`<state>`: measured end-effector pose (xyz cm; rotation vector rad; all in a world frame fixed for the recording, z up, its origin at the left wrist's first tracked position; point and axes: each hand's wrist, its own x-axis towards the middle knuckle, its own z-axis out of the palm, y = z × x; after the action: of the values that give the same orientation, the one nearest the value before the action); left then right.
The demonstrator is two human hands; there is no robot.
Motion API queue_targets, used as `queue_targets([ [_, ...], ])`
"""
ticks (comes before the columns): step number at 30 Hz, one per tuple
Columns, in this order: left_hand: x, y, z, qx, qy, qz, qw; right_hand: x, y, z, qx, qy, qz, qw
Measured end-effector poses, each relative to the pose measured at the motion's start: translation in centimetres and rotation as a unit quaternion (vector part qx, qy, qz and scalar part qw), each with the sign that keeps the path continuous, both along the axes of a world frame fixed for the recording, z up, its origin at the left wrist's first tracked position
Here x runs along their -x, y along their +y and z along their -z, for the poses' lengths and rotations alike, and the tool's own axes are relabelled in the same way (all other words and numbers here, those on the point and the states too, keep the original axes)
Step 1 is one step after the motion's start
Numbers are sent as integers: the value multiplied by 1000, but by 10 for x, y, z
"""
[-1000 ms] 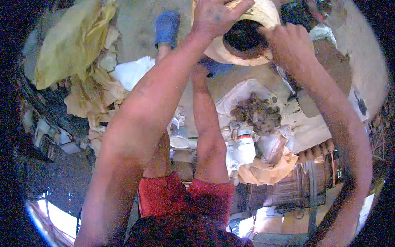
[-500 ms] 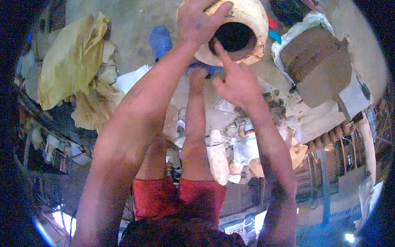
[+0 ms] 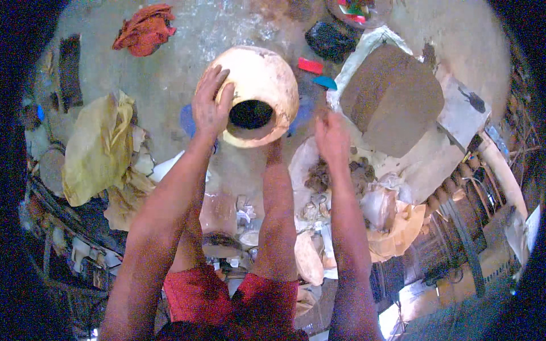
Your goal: The person uses a scraper and their hands to clean and refine the surface of a large clay pot, then places it among many other similar pots on the floor before covering one with a large piece of plastic sheeting.
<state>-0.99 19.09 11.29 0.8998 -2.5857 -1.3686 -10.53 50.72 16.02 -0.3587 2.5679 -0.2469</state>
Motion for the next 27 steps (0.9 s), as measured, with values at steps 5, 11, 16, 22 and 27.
queue_targets([
  [5, 1, -1, 2, -26, -12, -7, 1000, 136, -28, 135, -7, 87, -13, 996],
  [11, 0, -2, 5, -70, -19, -20, 997, 202, -63, 250, -131, 107, -25, 985],
  [16, 3, 2, 5, -65, -45, -4, 997, 196, -54, 268, -135, -27, 69, 988],
  [22, 11, 7, 3, -74, -44, -5, 996, 204, -35, 253, -103, -16, 89, 991],
  [27, 8, 1, -6, -30, -67, 30, 997, 176, -53, 142, -1, -40, 101, 994],
])
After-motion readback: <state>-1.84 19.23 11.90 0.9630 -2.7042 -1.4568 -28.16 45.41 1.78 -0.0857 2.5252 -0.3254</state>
